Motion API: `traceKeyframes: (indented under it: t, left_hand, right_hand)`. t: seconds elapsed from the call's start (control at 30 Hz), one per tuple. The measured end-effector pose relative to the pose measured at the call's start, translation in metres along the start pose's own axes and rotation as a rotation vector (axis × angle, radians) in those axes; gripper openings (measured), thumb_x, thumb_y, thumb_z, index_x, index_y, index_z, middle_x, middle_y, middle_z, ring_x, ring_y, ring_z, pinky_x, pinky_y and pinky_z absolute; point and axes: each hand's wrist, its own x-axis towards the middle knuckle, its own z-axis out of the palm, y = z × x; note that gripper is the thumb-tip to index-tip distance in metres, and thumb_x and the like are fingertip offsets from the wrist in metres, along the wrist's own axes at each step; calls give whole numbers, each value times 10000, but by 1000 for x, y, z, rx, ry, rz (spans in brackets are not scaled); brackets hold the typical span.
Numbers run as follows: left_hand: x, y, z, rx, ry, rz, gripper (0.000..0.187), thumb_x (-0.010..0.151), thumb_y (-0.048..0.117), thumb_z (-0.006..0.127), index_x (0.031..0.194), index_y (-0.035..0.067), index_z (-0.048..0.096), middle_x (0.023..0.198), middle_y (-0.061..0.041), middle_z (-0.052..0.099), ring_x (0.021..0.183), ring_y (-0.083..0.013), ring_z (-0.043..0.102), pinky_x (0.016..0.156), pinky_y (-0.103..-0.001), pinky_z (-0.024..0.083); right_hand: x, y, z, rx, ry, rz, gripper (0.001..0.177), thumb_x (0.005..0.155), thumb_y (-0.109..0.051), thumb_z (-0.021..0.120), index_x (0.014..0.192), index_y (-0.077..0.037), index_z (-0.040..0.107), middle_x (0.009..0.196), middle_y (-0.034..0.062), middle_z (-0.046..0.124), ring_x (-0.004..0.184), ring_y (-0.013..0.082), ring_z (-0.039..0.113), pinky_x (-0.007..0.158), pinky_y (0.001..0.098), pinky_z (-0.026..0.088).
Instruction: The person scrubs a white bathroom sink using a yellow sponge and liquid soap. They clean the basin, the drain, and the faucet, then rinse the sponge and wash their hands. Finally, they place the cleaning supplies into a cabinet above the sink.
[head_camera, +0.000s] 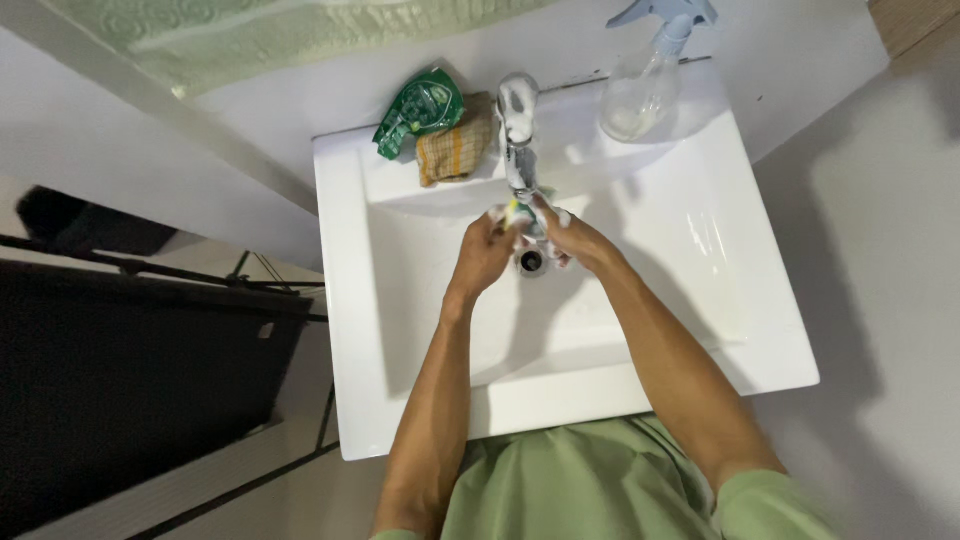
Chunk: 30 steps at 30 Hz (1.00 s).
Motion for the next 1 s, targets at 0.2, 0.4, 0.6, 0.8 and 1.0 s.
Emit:
traceKeyframes:
  t: [0.2,0.4,0.6,0.8,1.0]
  left_hand:
    - [-2,-17,-54,-52,179,138,251,1009,169,580,1114,-19,708,945,-57,738,842,-105,668,760,-277,542]
    - [18,42,-34,-138,237,72,236,1017,172,586,1111,-13,699,953,-63,698,833,-133,628,736,-290,516]
    - [55,67,13,84,254,203,361,1064,205,534,1381,33,525,1224,-88,659,1137,-184,637,998,-331,485]
    - [62,88,14,674,505,201,436,994,362,708,1140,-38,612,1030,-252,717,960,-413,683,818,-481,526]
    - [31,133,30,956,493,108,374,1012,389,657,902,32,674,800,-189,730,737,-411,712,691,-515,571]
  right_hand:
    - [19,15,-12,-91,305,-47,728,949,-743,417,1020,-69,685,721,101,654,640,267,651,631,399,523]
    - [55,46,-8,-313,541,-518,502,918,-556,744,1002,-66,668,792,190,722,756,350,717,680,440,572]
    - [34,22,-5,-328,370,-217,432,893,-500,698,1085,-122,618,669,157,689,648,339,708,634,456,547]
    - [39,22,-6,-295,409,-270,430,879,-475,716,1074,-102,628,708,194,700,697,359,709,687,463,549]
    - [66,40,4,-325,451,-461,284,890,-326,701,973,-54,690,849,183,752,840,374,722,756,463,574]
